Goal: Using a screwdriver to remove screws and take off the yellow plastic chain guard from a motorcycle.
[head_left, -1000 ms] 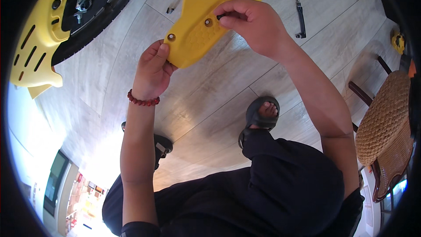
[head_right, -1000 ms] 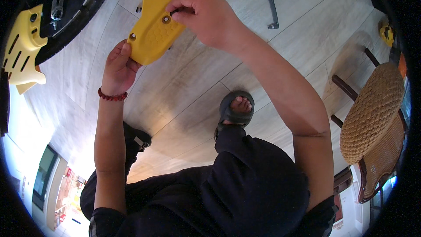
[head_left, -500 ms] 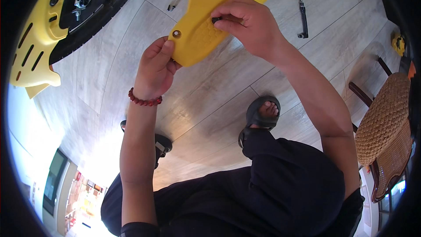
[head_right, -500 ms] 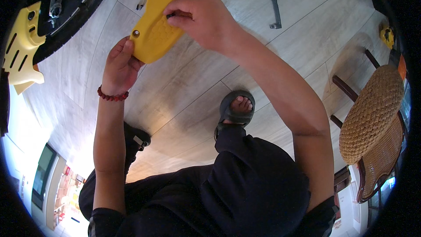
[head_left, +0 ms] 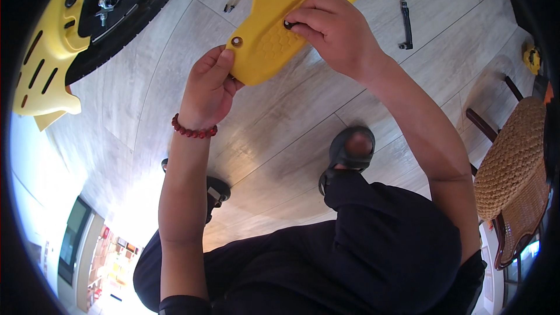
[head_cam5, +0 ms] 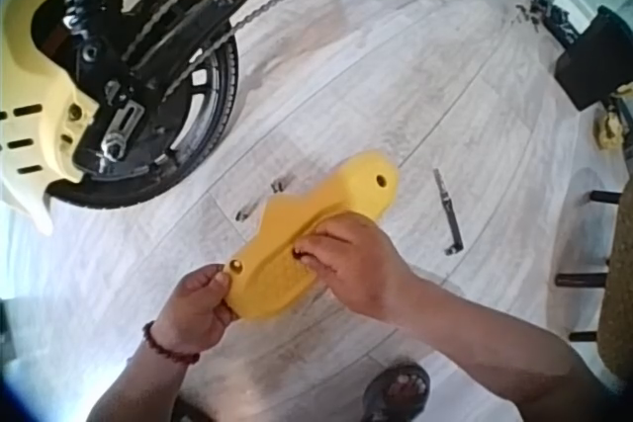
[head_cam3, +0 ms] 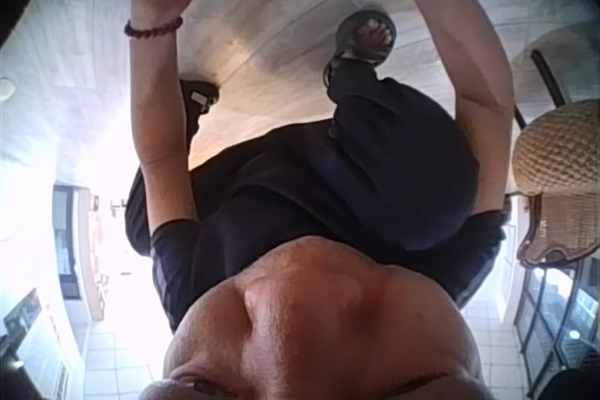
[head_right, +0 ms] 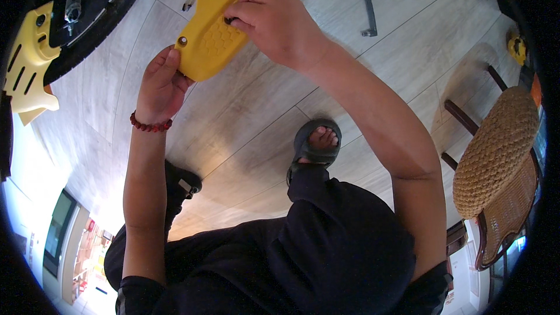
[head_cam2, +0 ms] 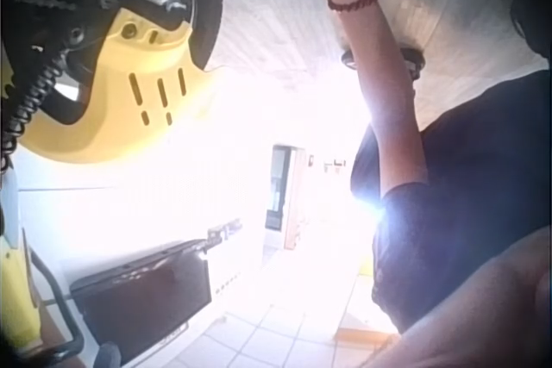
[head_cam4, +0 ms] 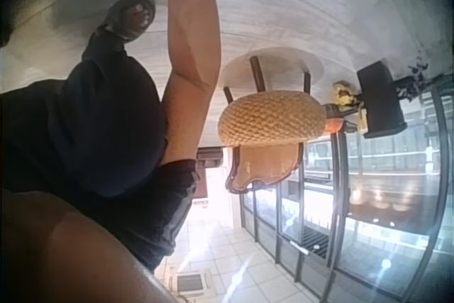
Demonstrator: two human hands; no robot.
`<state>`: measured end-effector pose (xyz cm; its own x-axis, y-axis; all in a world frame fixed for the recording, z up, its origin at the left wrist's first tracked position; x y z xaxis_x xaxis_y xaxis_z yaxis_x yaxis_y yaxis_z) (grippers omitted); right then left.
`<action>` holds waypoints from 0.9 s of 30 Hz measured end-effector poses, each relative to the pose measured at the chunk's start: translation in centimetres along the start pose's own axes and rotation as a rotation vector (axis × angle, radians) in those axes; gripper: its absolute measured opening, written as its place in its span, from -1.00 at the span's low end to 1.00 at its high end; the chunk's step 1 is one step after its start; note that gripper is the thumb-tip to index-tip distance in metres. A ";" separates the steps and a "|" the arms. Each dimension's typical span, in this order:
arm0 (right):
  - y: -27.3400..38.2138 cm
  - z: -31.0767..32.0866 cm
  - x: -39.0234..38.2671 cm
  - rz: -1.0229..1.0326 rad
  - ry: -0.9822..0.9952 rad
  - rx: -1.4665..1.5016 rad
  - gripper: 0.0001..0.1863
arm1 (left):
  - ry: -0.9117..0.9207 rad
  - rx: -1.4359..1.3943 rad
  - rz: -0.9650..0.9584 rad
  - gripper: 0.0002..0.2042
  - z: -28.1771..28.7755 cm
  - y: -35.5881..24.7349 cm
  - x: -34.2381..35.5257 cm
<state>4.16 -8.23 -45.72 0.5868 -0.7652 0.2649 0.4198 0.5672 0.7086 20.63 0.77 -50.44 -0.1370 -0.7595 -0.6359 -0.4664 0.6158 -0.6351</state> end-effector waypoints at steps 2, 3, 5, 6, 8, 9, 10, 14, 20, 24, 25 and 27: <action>0.3 0.0 0.1 0.015 0.009 -0.011 -0.83 | 0.000 0.008 0.000 -0.62 0.0 0.0 0.0; 0.3 0.0 0.1 0.007 0.020 -0.020 -0.83 | 0.000 0.008 0.000 -0.62 0.1 0.0 0.0; 0.4 -0.1 0.2 0.000 0.032 -0.027 -0.84 | 0.000 0.019 0.006 -0.62 0.2 0.1 0.1; 0.6 -0.2 0.4 0.009 0.037 -0.065 -0.84 | -0.002 0.019 0.006 -0.62 0.3 0.1 0.1; 0.8 -0.1 0.5 0.018 0.041 -0.102 -0.85 | 0.001 0.024 0.010 -0.62 0.3 0.1 0.0; 0.7 -0.1 0.5 0.003 0.049 -0.077 -0.85 | 0.000 0.025 0.010 -0.62 0.3 0.1 0.0; 0.7 -0.2 0.4 -0.011 0.057 -0.052 -0.84 | -0.007 0.022 0.009 -0.62 0.3 0.0 0.0; 0.8 -0.2 0.2 0.025 0.043 -0.053 -0.84 | -0.022 0.033 0.010 -0.61 -0.1 -0.1 0.0; 1.1 0.0 0.4 0.005 0.041 -0.123 -0.83 | -0.025 0.041 -0.007 -0.61 0.0 -0.2 0.2; 1.0 0.2 0.1 0.026 -0.019 -0.145 -0.82 | -0.008 0.027 -0.005 -0.62 -0.2 -0.2 0.3; 0.9 0.2 0.1 0.024 -0.015 -0.134 -0.82 | -0.010 0.028 -0.002 -0.62 -0.2 -0.1 0.3; 0.8 0.2 0.1 0.037 -0.019 -0.124 -0.82 | -0.011 0.029 0.001 -0.62 -0.2 -0.1 0.4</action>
<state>4.39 -7.95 -45.02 0.5907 -0.7480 0.3027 0.4814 0.6277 0.6118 20.47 0.40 -50.51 -0.1278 -0.7565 -0.6414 -0.4410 0.6226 -0.6464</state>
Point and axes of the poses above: each hand's wrist, its own x-axis towards the middle knuckle, its own z-axis out of the back of the hand, y = z × x, the point moved 8 cm from there along x, towards the middle knuckle
